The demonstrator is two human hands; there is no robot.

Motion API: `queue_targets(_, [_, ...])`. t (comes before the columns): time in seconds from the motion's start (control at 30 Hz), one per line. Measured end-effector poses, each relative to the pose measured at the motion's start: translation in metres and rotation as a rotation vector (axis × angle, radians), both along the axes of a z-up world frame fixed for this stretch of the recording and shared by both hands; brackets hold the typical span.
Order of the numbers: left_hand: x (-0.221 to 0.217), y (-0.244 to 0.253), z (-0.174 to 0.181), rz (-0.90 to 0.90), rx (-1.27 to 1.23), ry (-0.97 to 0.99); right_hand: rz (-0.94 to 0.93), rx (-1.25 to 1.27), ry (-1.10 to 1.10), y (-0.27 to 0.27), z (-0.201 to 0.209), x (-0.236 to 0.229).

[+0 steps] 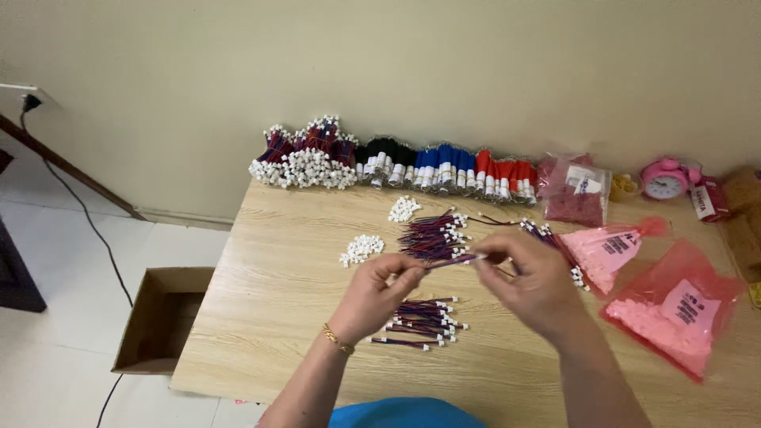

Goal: Assembling small white plastic connectors onto the ends of wires

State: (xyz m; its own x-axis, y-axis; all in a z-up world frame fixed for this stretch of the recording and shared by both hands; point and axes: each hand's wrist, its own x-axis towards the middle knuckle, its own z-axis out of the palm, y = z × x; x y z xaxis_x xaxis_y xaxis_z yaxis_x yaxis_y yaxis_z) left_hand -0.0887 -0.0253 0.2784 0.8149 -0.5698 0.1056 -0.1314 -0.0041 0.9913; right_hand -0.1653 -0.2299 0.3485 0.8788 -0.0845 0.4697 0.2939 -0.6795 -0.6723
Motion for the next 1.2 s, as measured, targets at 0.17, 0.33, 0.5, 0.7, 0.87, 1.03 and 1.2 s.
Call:
queue_targets(0.17, [0.003, 0.016, -0.017, 0.091, -0.05, 0.058, -0.058, -0.001, 0.085, -0.011, -0.004, 0.001])
queue_targets(0.33, [0.003, 0.014, -0.002, 0.146, 0.013, -0.055, -0.038, -0.337, 0.043, 0.005, 0.006, 0.008])
queue_targets(0.5, [-0.004, 0.006, 0.02, 0.131, 0.1, -0.321, 0.159, -0.36, 0.321, 0.025, -0.011, 0.024])
queue_targets(0.7, [-0.002, 0.008, 0.01, 0.146, -0.072, -0.023, 0.154, -0.03, 0.388, 0.027, -0.013, 0.029])
queue_targets(0.87, [-0.002, 0.003, -0.006, 0.162, -0.206, 0.159, 0.129, 0.043, 0.382, 0.029, -0.009, 0.027])
queue_targets(1.03, [0.0, -0.007, -0.028, 0.164, -0.262, 0.193, 0.137, 0.027, 0.367, 0.028, -0.013, 0.03])
queue_targets(1.2, [-0.001, -0.01, -0.03, 0.232, -0.326, 0.209, 0.121, 0.172, 0.439, 0.03, -0.011, 0.03])
